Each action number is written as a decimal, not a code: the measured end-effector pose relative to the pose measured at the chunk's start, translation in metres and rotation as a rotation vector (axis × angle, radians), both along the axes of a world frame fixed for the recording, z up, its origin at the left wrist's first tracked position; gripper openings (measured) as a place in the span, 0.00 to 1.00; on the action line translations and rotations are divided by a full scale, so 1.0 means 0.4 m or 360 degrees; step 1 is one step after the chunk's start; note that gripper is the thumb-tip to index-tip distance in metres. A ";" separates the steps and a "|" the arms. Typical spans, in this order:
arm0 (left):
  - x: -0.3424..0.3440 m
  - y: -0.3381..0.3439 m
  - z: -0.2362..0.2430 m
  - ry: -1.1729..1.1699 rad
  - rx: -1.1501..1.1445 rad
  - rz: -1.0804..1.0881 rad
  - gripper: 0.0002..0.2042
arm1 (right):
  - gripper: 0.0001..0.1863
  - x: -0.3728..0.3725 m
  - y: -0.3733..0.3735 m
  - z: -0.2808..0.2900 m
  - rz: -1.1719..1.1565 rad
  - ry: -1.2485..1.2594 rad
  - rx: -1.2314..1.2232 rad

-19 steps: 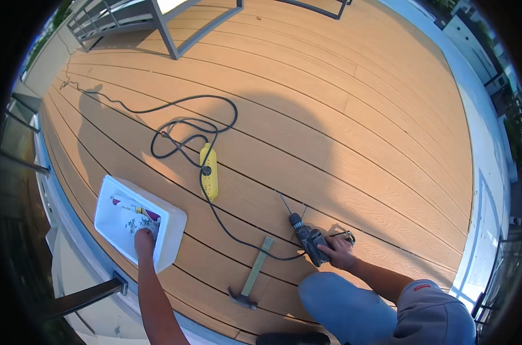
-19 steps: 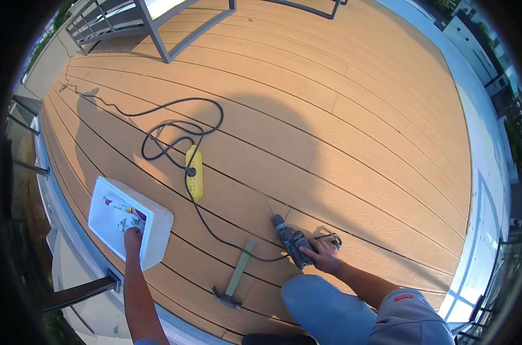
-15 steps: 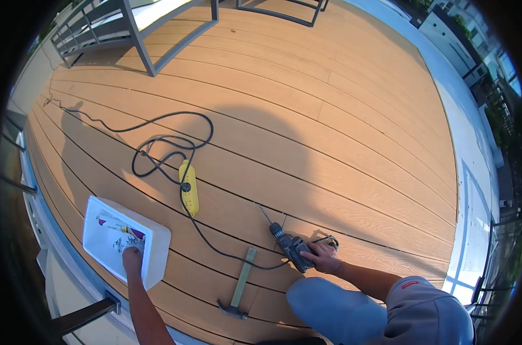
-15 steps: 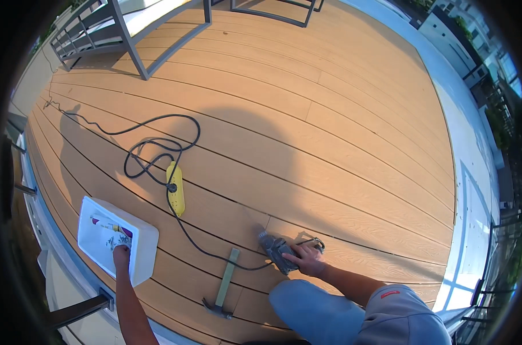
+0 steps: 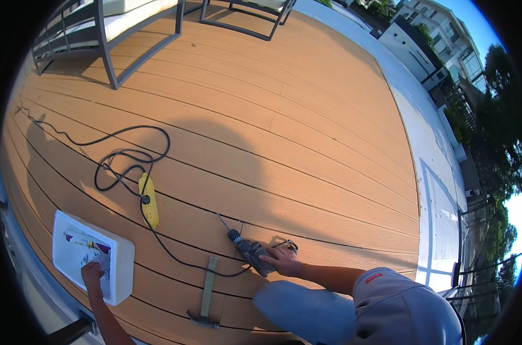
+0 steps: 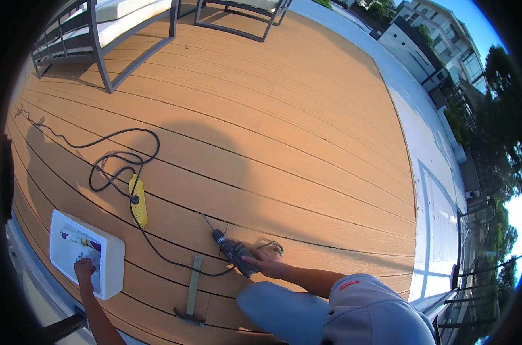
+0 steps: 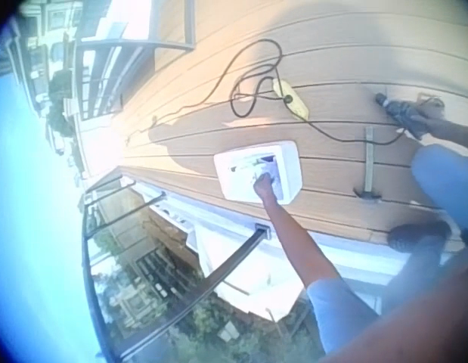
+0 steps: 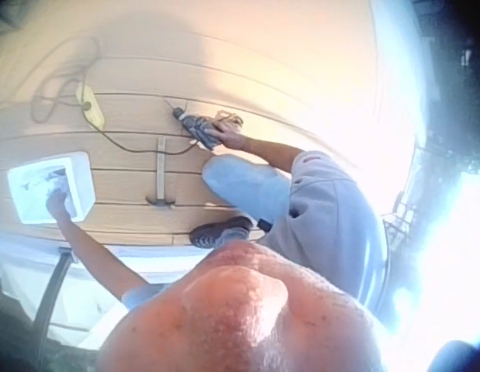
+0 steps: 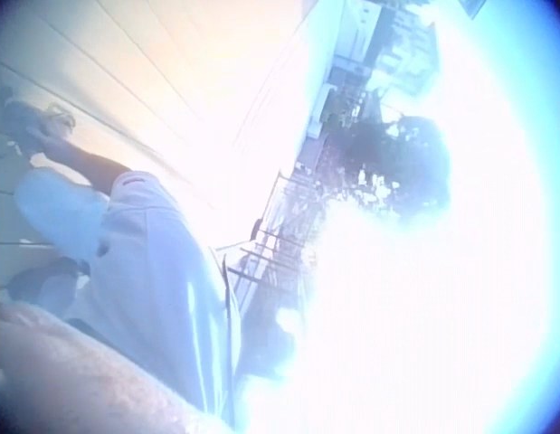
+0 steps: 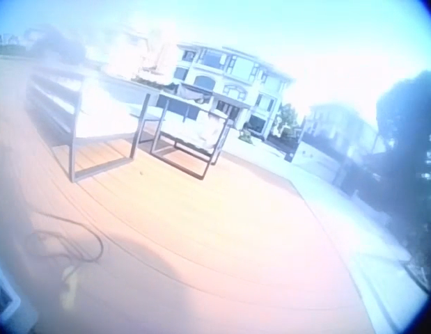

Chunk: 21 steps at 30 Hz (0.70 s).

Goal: The person positions spacers into a gap between deck boards, then uses a power drill to drive screws into the boards by hand.

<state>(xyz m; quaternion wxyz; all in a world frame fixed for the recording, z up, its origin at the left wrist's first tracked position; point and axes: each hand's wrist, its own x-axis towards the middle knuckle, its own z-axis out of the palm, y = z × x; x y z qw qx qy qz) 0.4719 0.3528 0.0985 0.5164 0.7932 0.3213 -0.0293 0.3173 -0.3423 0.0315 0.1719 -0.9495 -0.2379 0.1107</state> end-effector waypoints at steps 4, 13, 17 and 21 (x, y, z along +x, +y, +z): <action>-0.007 0.063 0.069 0.0401 0.0265 -0.0309 0.08 | 0.44 -0.007 0.002 -0.017 0.0013 0.0070 -0.0029; -0.256 -0.110 0.302 -0.0296 0.1126 -0.0301 0.06 | 0.42 0.035 0.073 0.068 -0.0018 0.0184 0.0130; -0.424 -0.345 0.344 -0.0324 0.0613 -0.0015 0.08 | 0.44 0.057 -0.016 0.097 0.0057 -0.0197 -0.0200; -0.796 -0.453 0.261 -0.0481 -0.0005 0.0750 0.10 | 0.43 0.077 0.002 0.194 -0.0012 -0.0200 -0.0006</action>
